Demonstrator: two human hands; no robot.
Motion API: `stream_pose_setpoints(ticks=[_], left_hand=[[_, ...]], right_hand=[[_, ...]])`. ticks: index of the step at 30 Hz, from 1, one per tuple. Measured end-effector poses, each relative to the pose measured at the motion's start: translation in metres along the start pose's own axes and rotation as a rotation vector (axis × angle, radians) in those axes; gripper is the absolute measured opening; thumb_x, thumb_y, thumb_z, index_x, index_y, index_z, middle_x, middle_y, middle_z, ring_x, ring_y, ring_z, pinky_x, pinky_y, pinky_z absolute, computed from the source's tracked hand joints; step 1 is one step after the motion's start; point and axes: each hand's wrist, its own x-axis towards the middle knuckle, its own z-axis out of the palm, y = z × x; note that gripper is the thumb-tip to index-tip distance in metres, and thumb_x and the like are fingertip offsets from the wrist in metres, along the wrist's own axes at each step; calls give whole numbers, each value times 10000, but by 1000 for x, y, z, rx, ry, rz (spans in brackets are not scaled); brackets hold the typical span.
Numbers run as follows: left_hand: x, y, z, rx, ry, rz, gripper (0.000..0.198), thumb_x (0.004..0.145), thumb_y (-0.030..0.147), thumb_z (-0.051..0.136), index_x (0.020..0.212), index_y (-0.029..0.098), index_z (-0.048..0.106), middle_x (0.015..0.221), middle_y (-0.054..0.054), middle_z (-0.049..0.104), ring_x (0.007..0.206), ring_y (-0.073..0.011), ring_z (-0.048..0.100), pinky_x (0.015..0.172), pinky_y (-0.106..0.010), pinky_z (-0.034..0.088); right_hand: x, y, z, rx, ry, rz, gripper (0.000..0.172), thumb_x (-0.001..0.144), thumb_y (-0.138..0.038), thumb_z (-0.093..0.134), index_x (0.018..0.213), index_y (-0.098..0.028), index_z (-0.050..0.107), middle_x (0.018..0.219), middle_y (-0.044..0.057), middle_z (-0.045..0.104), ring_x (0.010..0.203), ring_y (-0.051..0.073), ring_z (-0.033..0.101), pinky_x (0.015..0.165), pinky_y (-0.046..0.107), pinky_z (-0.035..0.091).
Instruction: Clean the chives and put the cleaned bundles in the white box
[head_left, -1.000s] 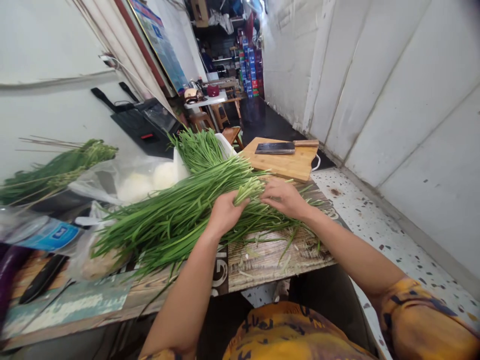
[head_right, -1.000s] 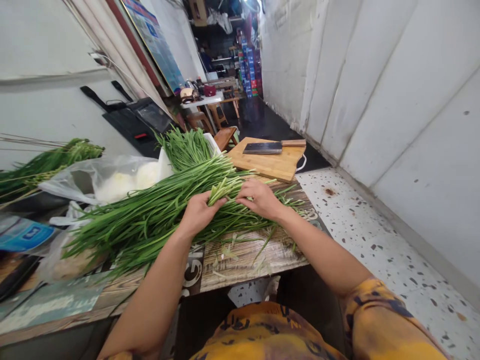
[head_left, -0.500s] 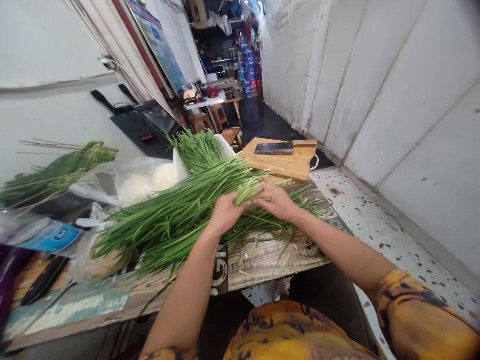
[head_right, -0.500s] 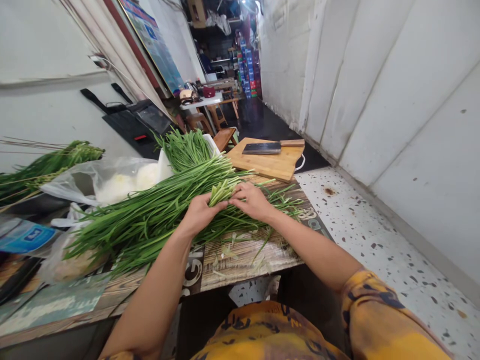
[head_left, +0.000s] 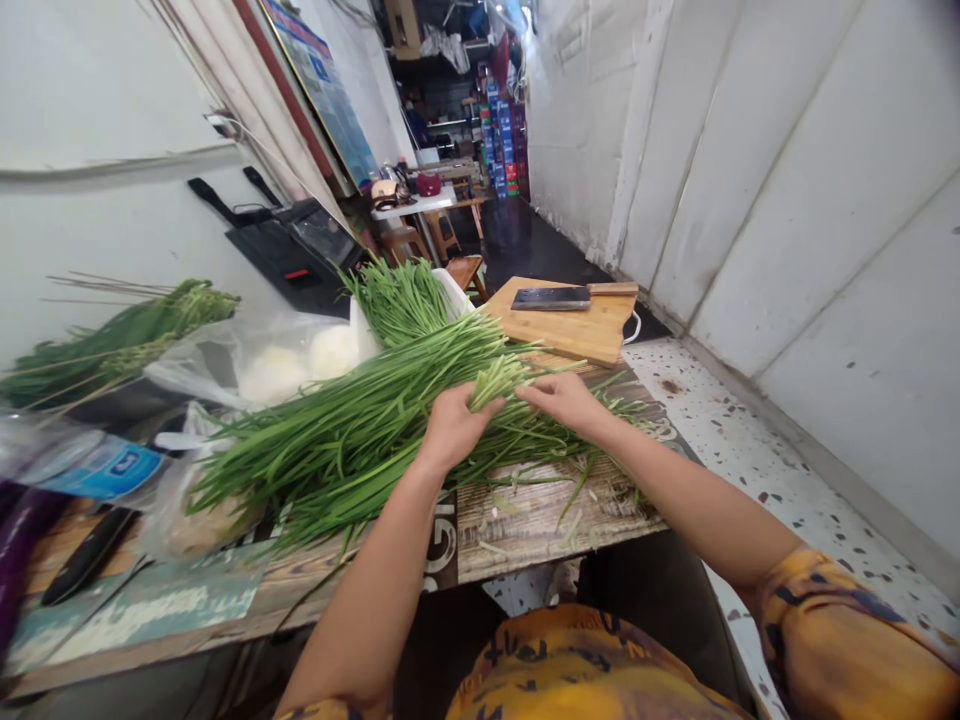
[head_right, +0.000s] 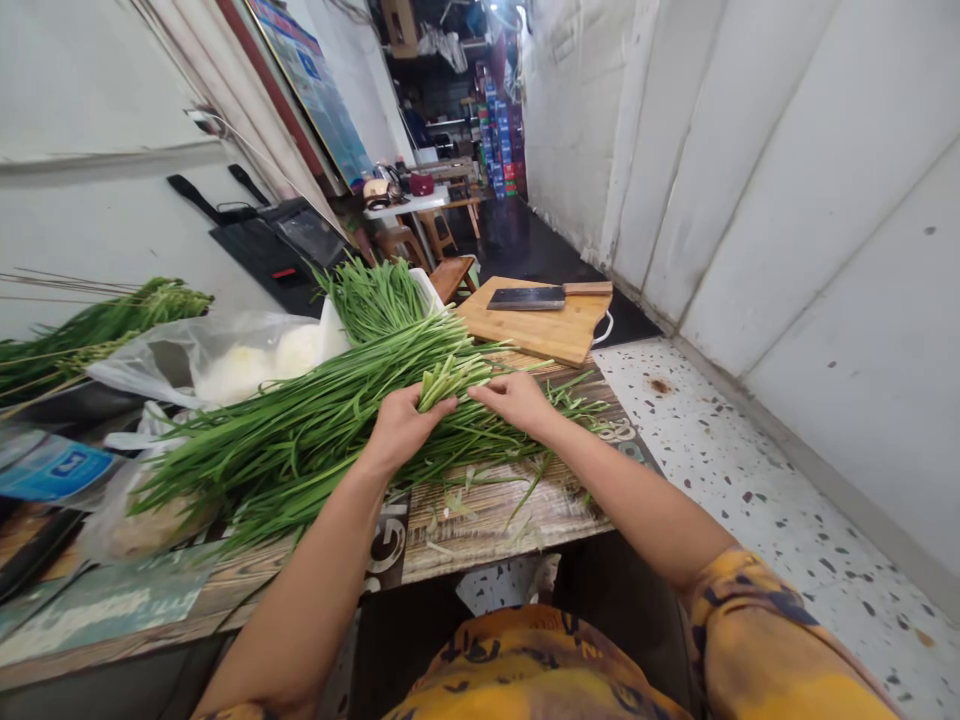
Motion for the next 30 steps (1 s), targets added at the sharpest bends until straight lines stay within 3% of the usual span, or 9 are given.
stream_pose_setpoints(ticks=[5,10,16,20,24,27,30], left_hand=[[0,1,0,54,-52,49,312,724,351,634,953,145,685,899,-23,705,818,-193,621,781,-280,454],[0,1,-1,69,-90,58,209,748,310,590,829,143,686,759,-1,679,719,-170,595,700,-257,440],[-1,4,-6,-18,-142,-2,240,758,350,573,635,147,607,633,5,613,631,-143,550,641,-240,412],[0,2,-8,-62,-141,-35,262,758,379,575,639,148,604,627,4,612,620,-140,545,638,-239,418],[0,0,-5,-68,-95,-27,218,728,352,610,701,137,640,673,-6,645,644,-146,568,641,-240,430],[0,0,-2,-82,-98,-11,214,706,327,630,786,130,662,700,-4,658,649,-149,578,634,-242,439],[0,0,-1,-86,-115,-14,210,720,336,616,742,130,652,666,-4,645,618,-141,567,608,-238,433]], right_hand=[[-2,2,14,344,2,104,390,702,-511,618,559,-153,559,413,-54,450,404,64,375,429,204,282],[-5,0,7,302,-107,1,381,773,-492,555,618,-145,579,446,-34,512,422,70,434,465,201,347],[-7,-6,2,167,-95,-125,306,808,-405,511,630,-162,562,474,-43,488,451,74,422,487,210,343],[-5,-6,-1,193,-7,-63,279,759,-407,564,625,-163,580,469,-46,476,441,77,409,466,216,340],[-4,-3,4,329,-119,54,276,681,-421,659,670,-148,618,481,-46,514,449,76,443,453,207,366],[-5,-1,12,382,-61,84,318,678,-448,661,606,-148,589,437,-50,502,401,63,426,415,197,357],[-7,0,19,455,-105,84,341,672,-479,655,628,-148,583,466,-30,557,407,79,483,429,212,416]])
